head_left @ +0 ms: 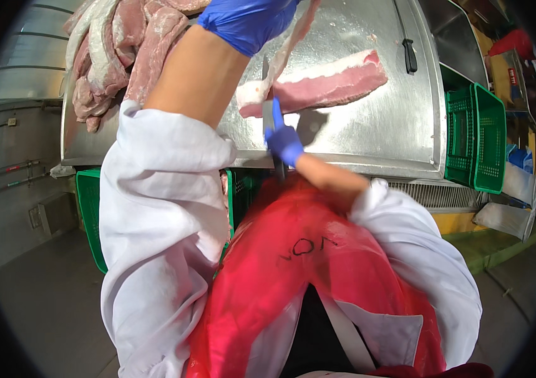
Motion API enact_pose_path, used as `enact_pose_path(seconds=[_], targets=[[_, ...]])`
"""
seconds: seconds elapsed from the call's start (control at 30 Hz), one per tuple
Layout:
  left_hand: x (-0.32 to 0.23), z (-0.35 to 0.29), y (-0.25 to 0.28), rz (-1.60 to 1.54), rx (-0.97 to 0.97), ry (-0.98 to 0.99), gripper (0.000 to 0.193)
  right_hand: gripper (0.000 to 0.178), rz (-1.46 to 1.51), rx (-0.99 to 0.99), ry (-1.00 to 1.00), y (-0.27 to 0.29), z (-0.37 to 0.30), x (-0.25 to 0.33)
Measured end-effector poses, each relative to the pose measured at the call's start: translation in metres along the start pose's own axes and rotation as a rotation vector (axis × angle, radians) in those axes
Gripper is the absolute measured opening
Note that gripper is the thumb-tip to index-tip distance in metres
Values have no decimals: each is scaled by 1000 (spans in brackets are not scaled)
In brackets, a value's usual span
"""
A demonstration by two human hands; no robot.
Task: The person trims fat and connective tissue from large cuts of raw meat using a knife. They repeatedly lift and reposition the meat, slice off fat layers, and place the trimmed pieces into green crates on the stainless steel table.
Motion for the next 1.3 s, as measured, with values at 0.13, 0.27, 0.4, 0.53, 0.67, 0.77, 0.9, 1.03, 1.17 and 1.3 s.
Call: enact_pose_path(seconds=[0.13, 0.27, 0.4, 0.53, 0.67, 0.77, 0.9, 1.03, 1.17, 1.3], targets=[[-29, -21, -1, -100, 6, -6, 21, 88, 10, -19, 64, -9, -18, 10], [-47, -25, -9, -63, 27, -74, 21, 76, 303, 58, 86, -20, 61, 9], [-86, -21, 17, -89, -20, -150, 22, 77, 160, -65, 216, -58, -18, 19], [-119, -23, 3, -2, 62, -304, 22, 85, 523, 144, 162, -41, 39, 37], [-137, 3, -22, -133, 204, -259, 20, 88, 673, 278, 84, 1, 22, 65], [-156, 20, -52, 229, 197, -589, 20, 88, 491, 591, 50, 23, -54, 78], [-159, 37, -69, 109, 207, -559, 27, 72, 461, 691, 92, 104, -72, 40], [-141, 40, -37, -101, 199, -464, 34, 71, 228, 556, 120, 215, -104, -54], [-13, -26, 47, -181, -106, -16, 26, 77, 284, 631, -208, 327, -202, -154], [185, -134, 143, 1199, -20, 358, 19, 75, 564, 345, -308, 400, -280, -235]])
Point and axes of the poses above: each hand's wrist, its own z-axis towards the middle knuckle, its own y-axis out of the back of the hand, x = y × z, the point moved 5 cm from there along z, towards the middle knuckle, and after that the axes turned 6 degrees about -z, right-handed, at the moved point
